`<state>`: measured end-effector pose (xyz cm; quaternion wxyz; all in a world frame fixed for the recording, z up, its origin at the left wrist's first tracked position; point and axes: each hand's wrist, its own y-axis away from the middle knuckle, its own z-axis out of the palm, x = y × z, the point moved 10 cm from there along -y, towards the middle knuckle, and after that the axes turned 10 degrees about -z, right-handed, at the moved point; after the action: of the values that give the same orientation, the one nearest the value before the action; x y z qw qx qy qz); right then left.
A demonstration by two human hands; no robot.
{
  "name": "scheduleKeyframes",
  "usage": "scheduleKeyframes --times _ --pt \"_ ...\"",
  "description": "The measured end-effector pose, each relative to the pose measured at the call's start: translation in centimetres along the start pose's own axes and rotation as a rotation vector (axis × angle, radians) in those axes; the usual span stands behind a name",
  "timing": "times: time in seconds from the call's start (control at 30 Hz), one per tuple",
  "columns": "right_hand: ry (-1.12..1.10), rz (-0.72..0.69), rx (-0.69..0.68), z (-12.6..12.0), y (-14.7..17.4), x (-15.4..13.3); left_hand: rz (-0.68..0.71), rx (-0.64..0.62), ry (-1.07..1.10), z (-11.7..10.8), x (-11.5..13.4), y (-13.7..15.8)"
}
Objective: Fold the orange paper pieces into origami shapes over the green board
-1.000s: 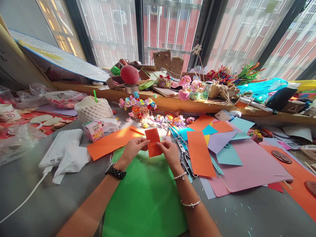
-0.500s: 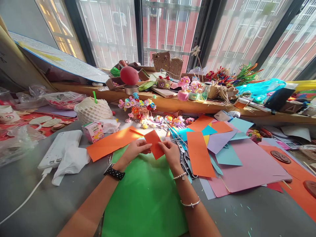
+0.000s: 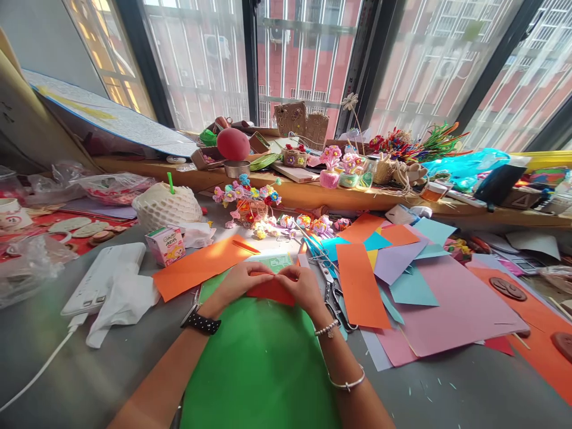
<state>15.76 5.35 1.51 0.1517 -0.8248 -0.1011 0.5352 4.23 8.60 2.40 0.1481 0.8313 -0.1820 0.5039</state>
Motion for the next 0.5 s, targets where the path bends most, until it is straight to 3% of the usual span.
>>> scheduleKeyframes --times 0.3,0.5 --pt "0.151 0.018 -0.068 0.1 0.1 -0.2 -0.015 0.014 -0.069 -0.2 -0.4 0.0" --pt "0.210 0.040 -0.047 -1.2 0.0 0.1 -0.043 0.043 -0.073 -1.1 -0.9 -0.2"
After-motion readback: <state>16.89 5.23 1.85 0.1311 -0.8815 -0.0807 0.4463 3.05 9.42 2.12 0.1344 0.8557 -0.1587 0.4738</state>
